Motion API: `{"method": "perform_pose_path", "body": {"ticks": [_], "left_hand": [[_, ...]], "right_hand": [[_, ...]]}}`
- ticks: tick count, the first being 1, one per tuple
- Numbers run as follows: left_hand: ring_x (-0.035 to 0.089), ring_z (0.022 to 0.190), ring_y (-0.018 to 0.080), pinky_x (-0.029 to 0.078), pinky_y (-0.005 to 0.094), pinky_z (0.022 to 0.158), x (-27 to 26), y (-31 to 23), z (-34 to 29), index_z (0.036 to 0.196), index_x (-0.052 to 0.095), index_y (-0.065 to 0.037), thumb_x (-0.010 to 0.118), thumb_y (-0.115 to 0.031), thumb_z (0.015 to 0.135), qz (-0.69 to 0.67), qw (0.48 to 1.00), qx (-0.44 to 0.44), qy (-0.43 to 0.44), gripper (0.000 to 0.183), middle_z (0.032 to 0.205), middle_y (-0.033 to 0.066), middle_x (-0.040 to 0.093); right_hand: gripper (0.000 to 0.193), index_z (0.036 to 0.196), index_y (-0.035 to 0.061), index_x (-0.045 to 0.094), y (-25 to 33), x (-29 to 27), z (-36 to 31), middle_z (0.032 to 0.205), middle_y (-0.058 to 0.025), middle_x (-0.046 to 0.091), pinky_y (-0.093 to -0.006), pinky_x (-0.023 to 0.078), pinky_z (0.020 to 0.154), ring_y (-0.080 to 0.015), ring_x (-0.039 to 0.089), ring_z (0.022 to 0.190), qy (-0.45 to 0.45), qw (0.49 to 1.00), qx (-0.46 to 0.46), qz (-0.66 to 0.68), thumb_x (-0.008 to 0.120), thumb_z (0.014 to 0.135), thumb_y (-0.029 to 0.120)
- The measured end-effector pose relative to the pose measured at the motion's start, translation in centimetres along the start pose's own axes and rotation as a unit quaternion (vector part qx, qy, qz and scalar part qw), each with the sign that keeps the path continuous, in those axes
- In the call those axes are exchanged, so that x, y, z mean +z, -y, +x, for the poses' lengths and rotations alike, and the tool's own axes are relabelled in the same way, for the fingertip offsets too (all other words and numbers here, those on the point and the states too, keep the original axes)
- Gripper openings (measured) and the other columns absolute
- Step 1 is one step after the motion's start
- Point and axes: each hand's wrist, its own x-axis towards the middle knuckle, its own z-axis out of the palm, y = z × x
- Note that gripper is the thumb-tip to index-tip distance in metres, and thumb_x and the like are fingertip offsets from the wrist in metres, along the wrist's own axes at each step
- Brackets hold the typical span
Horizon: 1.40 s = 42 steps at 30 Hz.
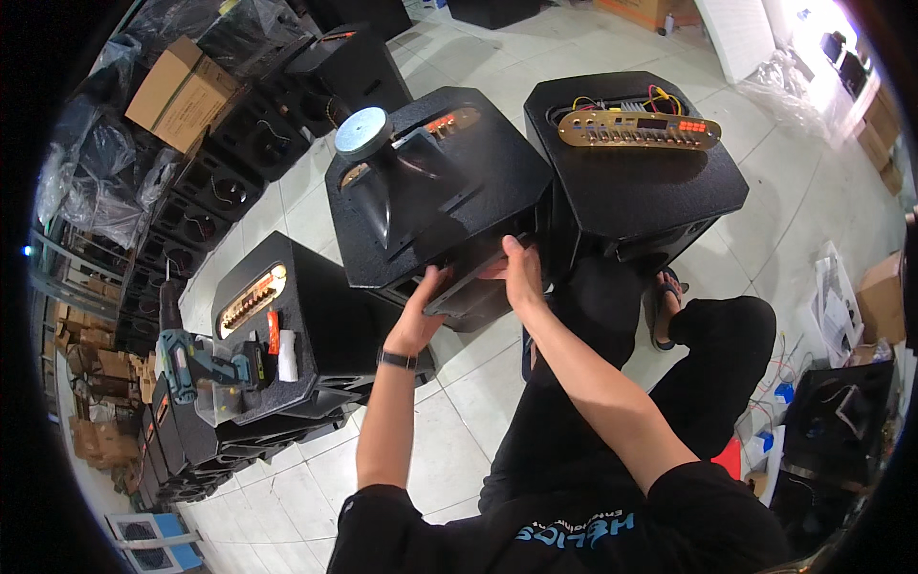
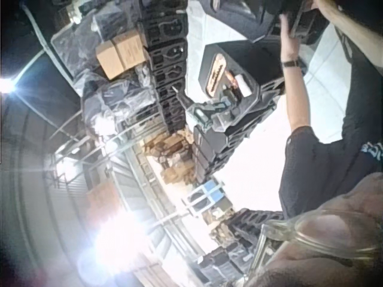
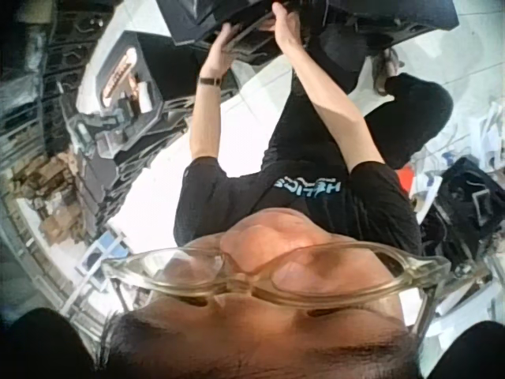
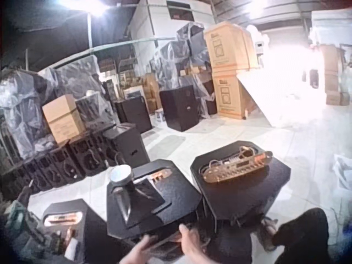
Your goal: The person assembles a speaker by connecting internal wires, inserting a circuit board into the enclosure, and securing the front panel with a cordless drill. The person handles wires, a circuit board, and a drill to complete the assembly.
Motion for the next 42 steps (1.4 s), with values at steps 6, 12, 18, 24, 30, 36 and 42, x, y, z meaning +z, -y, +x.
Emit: {"method": "perform_pose_path", "body": {"ticks": [6, 12, 18, 24, 30, 36, 42], "left_hand": [[0.049, 0.134, 0.0212, 0.036, 0.0367, 0.116, 1.9, 8.0, -1.1, 0.147, 0.048, -0.001, 0.053, -0.042, 0.111, 0.039, 0.948, 0.271, -0.164, 0.055, 0.144, 0.0117, 0.055], [0.055, 0.113, 0.0215, 0.046, 0.0343, 0.099, 3.0, 10.5, 4.1, 0.13, 0.05, 0.006, 0.075, -0.019, 0.101, 0.222, 0.8, 0.39, -0.399, 0.045, 0.123, 0.0151, 0.058], [0.059, 0.105, 0.0208, 0.048, 0.0349, 0.096, 2.2, 9.3, 5.7, 0.125, 0.058, 0.006, 0.081, -0.011, 0.094, 0.238, 0.721, 0.426, -0.492, 0.042, 0.117, 0.0133, 0.066], [0.064, 0.085, 0.0179, 0.054, 0.0338, 0.082, 3.3, 7.1, 6.0, 0.105, 0.07, 0.004, 0.091, -0.005, 0.08, 0.21, 0.683, 0.475, -0.513, 0.034, 0.095, 0.0083, 0.073], [0.065, 0.08, 0.0161, 0.054, 0.0318, 0.077, 2.2, 6.6, 4.3, 0.097, 0.072, 0.003, 0.095, -0.008, 0.075, 0.207, 0.691, 0.442, -0.534, 0.033, 0.089, 0.0068, 0.073], [0.063, 0.08, 0.016, 0.054, 0.0313, 0.077, 4.4, 6.6, 4.8, 0.096, 0.068, 0.003, 0.094, -0.014, 0.079, 0.242, 0.71, 0.432, -0.5, 0.035, 0.086, 0.0058, 0.07], [0.058, 0.075, 0.0173, 0.051, 0.0325, 0.073, -0.3, 9.1, 4.8, 0.095, 0.063, 0.003, 0.094, -0.023, 0.081, 0.292, 0.702, 0.444, -0.475, 0.042, 0.083, 0.0064, 0.065]], "right_hand": [[0.047, 0.119, -0.0076, 0.053, -2.2, 0.7, 1.9, 0.097, -0.0175, 0.07, -0.0393, 0.063, 0.066, -0.0267, 0.073, 0.072, -0.054, 0.998, 0.025, 0.006, 0.067, 0.098, 0.032], [0.072, 0.132, -0.0112, 0.035, -3.5, 0.5, 2.2, 0.099, -0.0217, 0.072, -0.0355, 0.061, 0.072, -0.0289, 0.077, 0.083, -0.072, 0.989, -0.031, -0.122, 0.063, 0.103, 0.049], [0.101, 0.147, -0.0157, 0.02, -5.5, 1.2, 3.6, 0.097, -0.033, 0.072, -0.0401, 0.065, 0.077, -0.0374, 0.077, 0.085, -0.079, 0.996, 0.027, 0.044, 0.048, 0.102, 0.07], [0.105, 0.15, -0.0173, 0.018, -7.4, 1.1, 6.6, 0.092, -0.0338, 0.071, -0.0434, 0.066, 0.07, -0.0365, 0.076, 0.076, -0.071, 0.991, 0.012, 0.113, 0.043, 0.102, 0.073], [0.112, 0.16, -0.008, -0.013, -6.6, 4.3, 3.4, 0.12, -0.0362, 0.064, -0.0408, 0.061, 0.09, -0.0383, 0.075, 0.098, -0.15, 0.981, 0.057, 0.106, 0.052, 0.103, 0.063], [0.088, 0.16, -0.0006, 0.016, -2.0, 1.4, 0.5, 0.134, -0.0247, 0.062, -0.0446, 0.051, 0.102, -0.0308, 0.069, 0.114, -0.072, 0.979, 0.182, 0.056, 0.064, 0.103, 0.045], [0.038, 0.14, -0.0004, 0.052, 16.3, -2.5, -15.9, 0.127, -0.018, 0.066, -0.0414, 0.051, 0.098, -0.0279, 0.067, 0.112, 0.267, 0.962, -0.062, -0.02, 0.057, 0.105, 0.015]]}}
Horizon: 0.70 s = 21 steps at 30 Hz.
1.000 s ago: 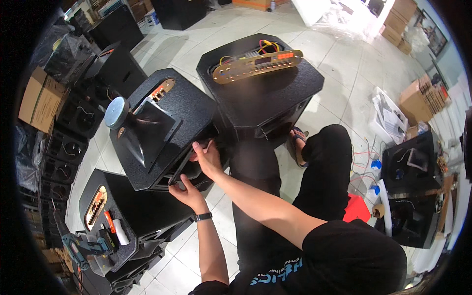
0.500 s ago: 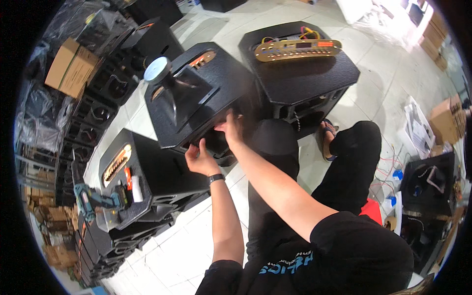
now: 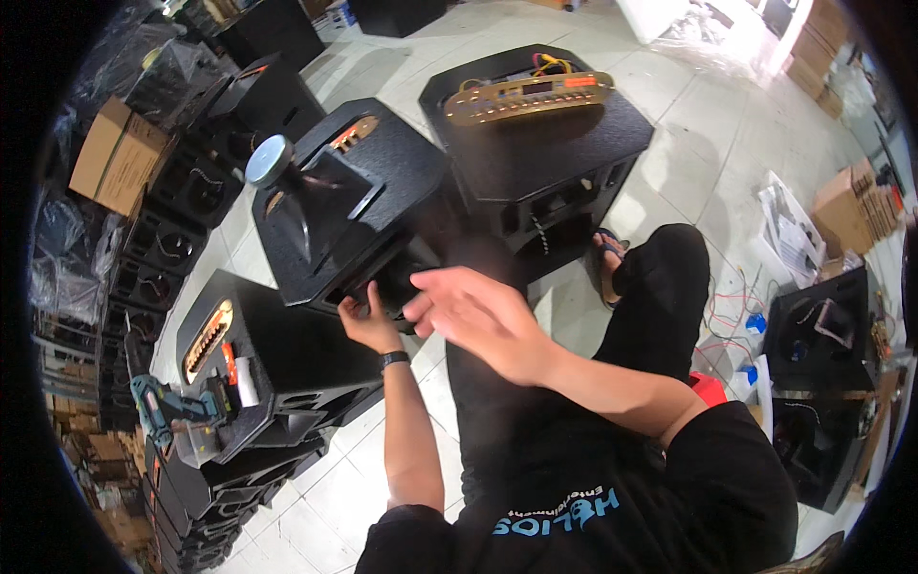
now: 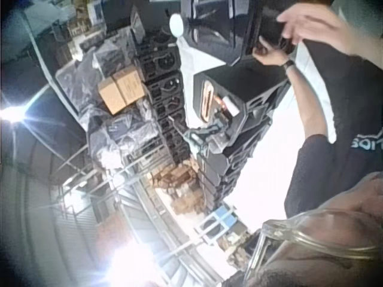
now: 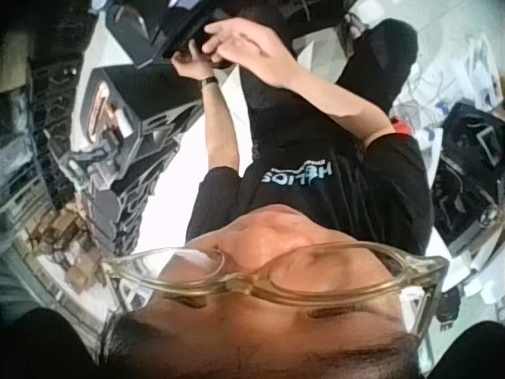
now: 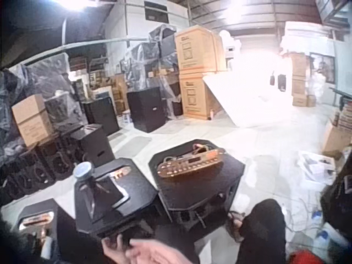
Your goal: The person assembles a speaker by connecting internal wires, inserting a circuit board into the enclosure, and securing the front panel with a cordless drill. The person handles wires, a circuit board, and a drill to complete the assembly.
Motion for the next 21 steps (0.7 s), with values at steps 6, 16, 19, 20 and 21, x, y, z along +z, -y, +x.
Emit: {"method": "perform_pose_path", "body": {"ticks": [6, 16, 19, 20, 21], "left_hand": [[0.06, 0.08, 0.0173, 0.052, 0.0313, 0.075, 0.5, 2.6, 0.2, 0.102, 0.063, 0.005, 0.094, -0.02, 0.082, -0.035, 0.999, 0.021, 0.005, 0.045, 0.089, 0.0068, 0.066], [0.057, 0.103, 0.0225, 0.053, 0.0372, 0.086, -1.1, 1.2, -2.2, 0.126, 0.057, 0.0, 0.09, -0.011, 0.084, 0.056, 0.997, -0.021, 0.043, 0.055, 0.113, 0.0122, 0.058], [0.054, 0.11, 0.0224, 0.051, 0.0369, 0.09, -1.7, -1.2, -3.1, 0.137, 0.05, -0.001, 0.082, -0.01, 0.092, 0.054, 0.992, -0.071, 0.085, 0.056, 0.125, 0.0132, 0.055], [0.054, 0.11, 0.0224, 0.051, 0.037, 0.091, -2.4, -1.7, -3.5, 0.138, 0.049, -0.001, 0.08, -0.009, 0.093, 0.039, 0.994, -0.059, 0.088, 0.056, 0.125, 0.0131, 0.055], [0.054, 0.11, 0.0224, 0.05, 0.0372, 0.092, -3.4, -2.5, -4.2, 0.139, 0.048, -0.002, 0.079, -0.008, 0.093, 0.025, 0.994, -0.049, 0.092, 0.056, 0.126, 0.0131, 0.055]], "right_hand": [[0.038, 0.119, 0.0087, 0.073, 13.4, 3.6, -4.7, 0.095, -0.0108, 0.076, -0.0477, 0.052, 0.075, -0.0308, 0.067, 0.077, 0.05, 0.807, -0.559, -0.183, 0.079, 0.087, 0.028], [0.033, 0.118, 0.0071, 0.075, 16.4, -19.3, 3.2, 0.109, -0.0127, 0.072, -0.0346, 0.057, 0.086, -0.0269, 0.07, 0.098, -0.276, 0.707, -0.376, -0.532, 0.076, 0.084, 0.004], [0.053, 0.138, 0.0132, 0.066, 15.1, -32.0, 6.5, 0.124, -0.0147, 0.068, -0.0414, 0.053, 0.101, -0.0345, 0.066, 0.114, -0.265, 0.604, -0.272, -0.7, 0.077, 0.087, 0.01], [0.055, 0.14, 0.0137, 0.065, 14.4, -34.2, 7.4, 0.123, -0.0145, 0.068, -0.0421, 0.052, 0.101, -0.035, 0.066, 0.114, -0.225, 0.609, -0.263, -0.713, 0.077, 0.087, 0.013], [0.057, 0.143, 0.0142, 0.063, 13.7, -36.1, 7.9, 0.123, -0.0144, 0.068, -0.0428, 0.052, 0.102, -0.0356, 0.066, 0.114, -0.184, 0.614, -0.25, -0.725, 0.078, 0.088, 0.016]]}}
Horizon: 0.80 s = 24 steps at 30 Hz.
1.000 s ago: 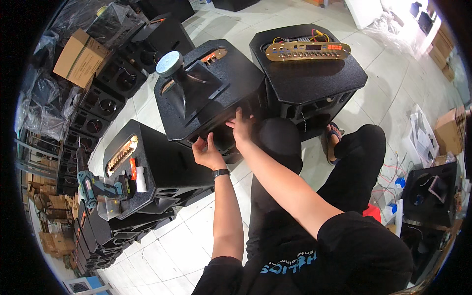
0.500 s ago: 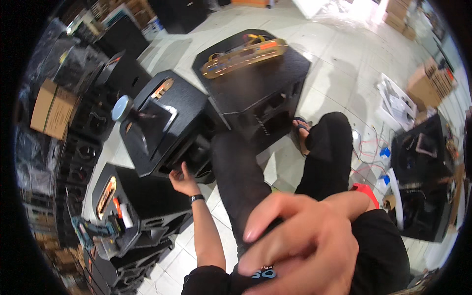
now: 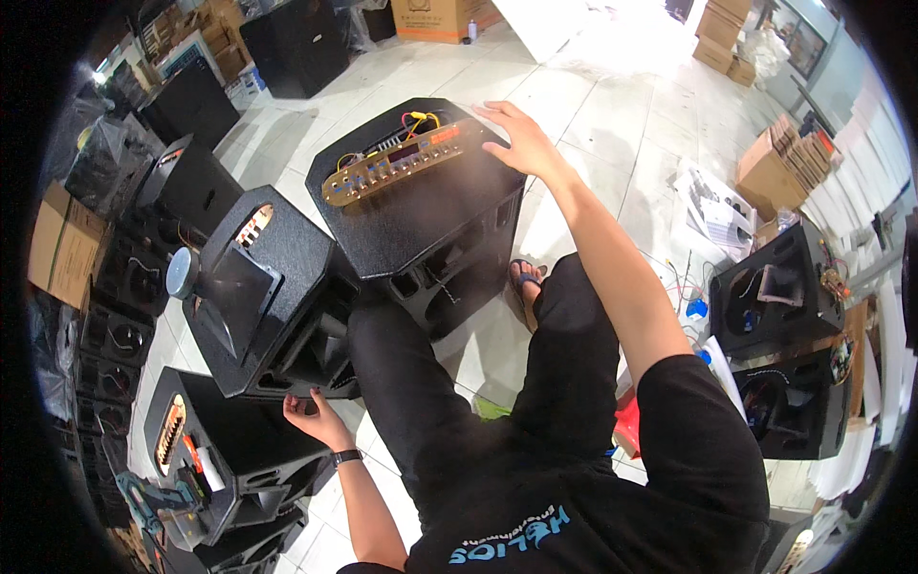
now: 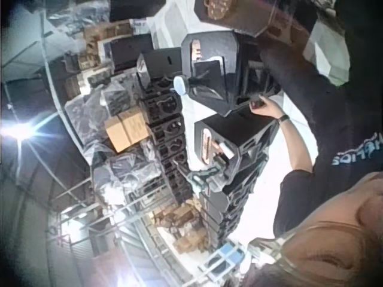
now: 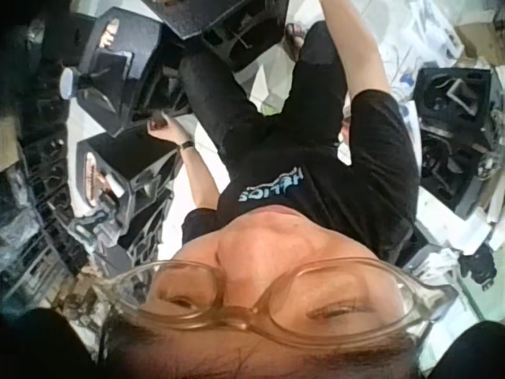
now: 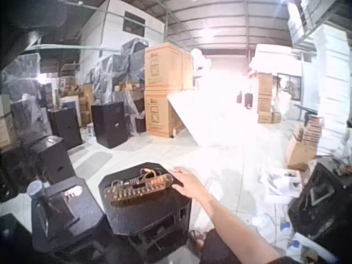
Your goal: The person assembles a speaker by connecting internal wires, inserting a circuit board into the enclosure, and securing the front panel with a cordless drill. The person handles wires, a circuit board, and a drill to complete the assembly.
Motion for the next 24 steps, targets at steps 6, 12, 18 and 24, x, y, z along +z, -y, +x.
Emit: {"method": "perform_pose_path", "body": {"ticks": [6, 12, 18, 24], "left_hand": [[0.055, 0.114, 0.0195, 0.047, 0.0335, 0.089, -4.4, -4.7, -1.7, 0.134, 0.05, -0.006, 0.072, -0.014, 0.099, -0.011, 0.999, -0.01, 0.032, 0.043, 0.136, 0.0078, 0.055], [0.061, 0.099, 0.0173, 0.05, 0.0297, 0.08, -5.7, -12.1, -6.0, 0.12, 0.059, -0.003, 0.07, -0.004, 0.096, -0.069, 0.98, 0.087, 0.164, 0.026, 0.12, 0.0069, 0.061], [0.07, 0.085, 0.0141, 0.053, 0.0288, 0.072, -8.0, -19.8, -13.4, 0.106, 0.077, -0.004, 0.078, -0.011, 0.093, 0.01, 0.738, -0.036, 0.674, 0.015, 0.099, 0.007, 0.074], [0.065, 0.082, 0.0178, 0.052, 0.0309, 0.074, -8.7, -19.4, -13.4, 0.113, 0.08, -0.009, 0.082, -0.028, 0.091, 0.014, 0.622, 0.023, 0.782, 0.029, 0.096, 0.006, 0.072]], "right_hand": [[0.051, 0.138, 0.014, 0.067, -1.8, 2.4, 1.3, 0.114, -0.0131, 0.073, -0.0424, 0.055, 0.091, -0.0338, 0.069, 0.1, 0.109, 0.994, 0.013, 0.01, 0.078, 0.09, 0.027], [0.037, 0.127, 0.0142, 0.074, -3.2, 2.4, 1.8, 0.105, -0.0124, 0.076, -0.0428, 0.056, 0.085, -0.0335, 0.072, 0.094, 0.072, 0.997, 0.003, 0.032, 0.076, 0.092, 0.025], [0.038, 0.125, 0.0158, 0.074, -1.9, 2.9, 2.8, 0.107, -0.0109, 0.078, -0.0426, 0.057, 0.089, -0.0321, 0.073, 0.101, 0.119, 0.982, 0.117, 0.09, 0.079, 0.088, 0.022], [0.053, 0.14, 0.0159, 0.065, -1.9, 1.8, 2.0, 0.12, -0.014, 0.074, -0.0402, 0.059, 0.088, -0.0287, 0.073, 0.095, 0.086, 0.991, 0.094, 0.03, 0.079, 0.089, 0.018]]}}
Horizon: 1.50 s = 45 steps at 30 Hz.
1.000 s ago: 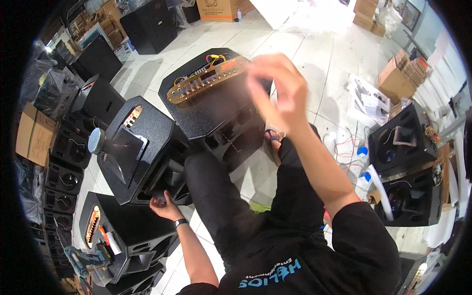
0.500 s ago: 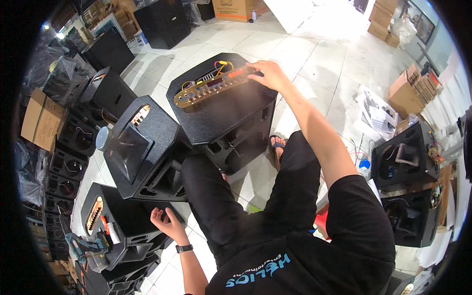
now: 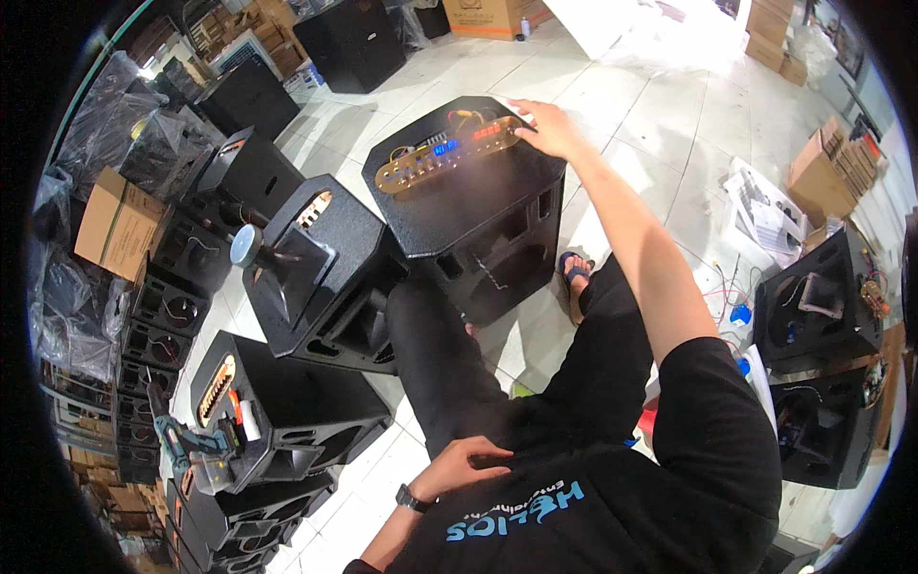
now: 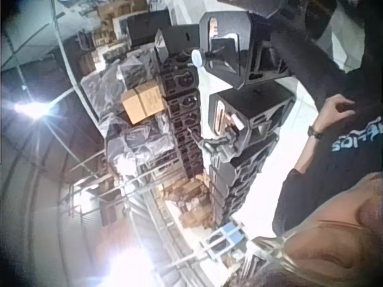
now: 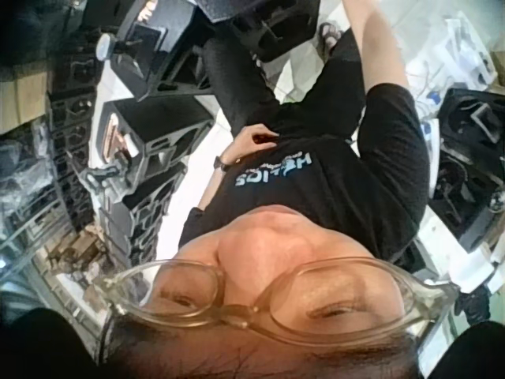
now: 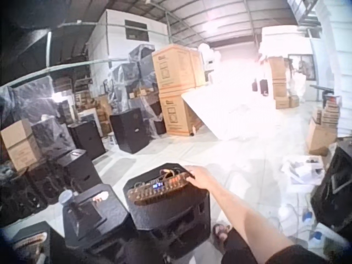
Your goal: The person assembles a speaker by connecting internal wires, inserting a circuit board into the enclosure, and securing the front panel with a cordless drill. The person handles wires, a circuit board, and a drill to complete the assembly.
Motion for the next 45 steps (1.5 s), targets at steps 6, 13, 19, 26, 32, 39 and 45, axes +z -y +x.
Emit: {"method": "perform_pose_path", "body": {"ticks": [6, 13, 19, 26, 32, 39, 45], "left_hand": [[0.067, 0.077, 0.0106, 0.052, 0.0285, 0.07, 2.2, 2.5, 0.8, 0.094, 0.08, -0.002, 0.083, -0.023, 0.091, -0.094, 0.993, -0.073, -0.002, 0.021, 0.084, 0.0045, 0.075], [0.067, 0.073, 0.0139, 0.053, 0.0294, 0.064, 3.3, 2.6, -0.4, 0.091, 0.077, -0.001, 0.084, -0.017, 0.088, 0.028, 0.983, 0.061, -0.168, 0.018, 0.086, 0.0067, 0.071], [0.069, 0.077, 0.0169, 0.057, 0.0314, 0.068, 2.1, 0.4, -3.4, 0.114, 0.081, -0.011, 0.085, -0.034, 0.087, 0.103, 0.989, 0.079, 0.068, 0.035, 0.087, 0.0044, 0.07], [0.071, 0.073, 0.0259, 0.056, 0.0381, 0.063, 2.3, 2.8, -1.8, 0.098, 0.079, -0.008, 0.078, -0.007, 0.079, 0.318, 0.915, 0.184, -0.164, 0.02, 0.083, 0.0068, 0.07], [0.069, 0.066, 0.0211, 0.054, 0.0308, 0.059, 4.0, 5.5, -5.1, 0.089, 0.08, -0.004, 0.084, -0.005, 0.075, 0.246, 0.932, 0.151, -0.217, 0.014, 0.071, 0.0065, 0.068], [0.068, 0.068, 0.0179, 0.052, 0.0284, 0.059, 7.0, 2.4, -1.3, 0.092, 0.08, -0.002, 0.083, 0.003, 0.078, 0.121, 0.94, 0.227, -0.224, 0.015, 0.08, 0.0073, 0.069], [0.071, 0.071, 0.0233, 0.054, 0.0352, 0.064, 4.9, 3.9, -0.5, 0.088, 0.078, -0.006, 0.085, -0.005, 0.075, 0.094, 0.97, 0.176, -0.141, 0.015, 0.08, 0.0074, 0.071]], "right_hand": [[0.056, 0.14, 0.0157, 0.064, 0.3, -5.0, -3.1, 0.12, -0.0156, 0.074, -0.0441, 0.056, 0.097, -0.0362, 0.071, 0.106, 0.083, 0.996, 0.016, -0.005, 0.079, 0.087, 0.025], [0.047, 0.133, 0.0122, 0.069, 2.0, -12.2, -9.4, 0.116, -0.0143, 0.075, -0.0386, 0.06, 0.085, -0.0237, 0.072, 0.091, 0.166, 0.986, -0.021, 0.008, 0.078, 0.09, 0.027], [0.045, 0.132, 0.0077, 0.069, 10.3, -14.7, -14.3, 0.113, -0.0137, 0.074, -0.0375, 0.06, 0.085, -0.0223, 0.072, 0.091, 0.269, 0.963, -0.022, -0.004, 0.077, 0.091, 0.026], [0.038, 0.123, 0.0062, 0.073, 13.9, -13.1, -14.6, 0.1, -0.0119, 0.076, -0.0369, 0.059, 0.082, -0.0214, 0.072, 0.087, 0.246, 0.966, -0.083, -0.02, 0.077, 0.091, 0.025], [0.037, 0.119, 0.0045, 0.074, 10.6, -10.1, -15.2, 0.095, -0.0103, 0.078, -0.0376, 0.058, 0.08, -0.0229, 0.073, 0.085, 0.212, 0.977, -0.026, 0.01, 0.079, 0.088, 0.024], [0.042, 0.121, 0.0067, 0.075, 5.2, -5.2, -14.9, 0.098, -0.0099, 0.079, -0.0372, 0.06, 0.081, -0.0215, 0.074, 0.089, 0.264, 0.96, 0.093, 0.022, 0.082, 0.086, 0.029], [0.097, 0.154, -0.0041, 0.037, 7.2, 2.2, -14.8, 0.133, -0.0211, 0.065, -0.0442, 0.058, 0.089, -0.0277, 0.069, 0.106, 0.261, 0.861, 0.34, 0.273, 0.077, 0.091, 0.057]]}}
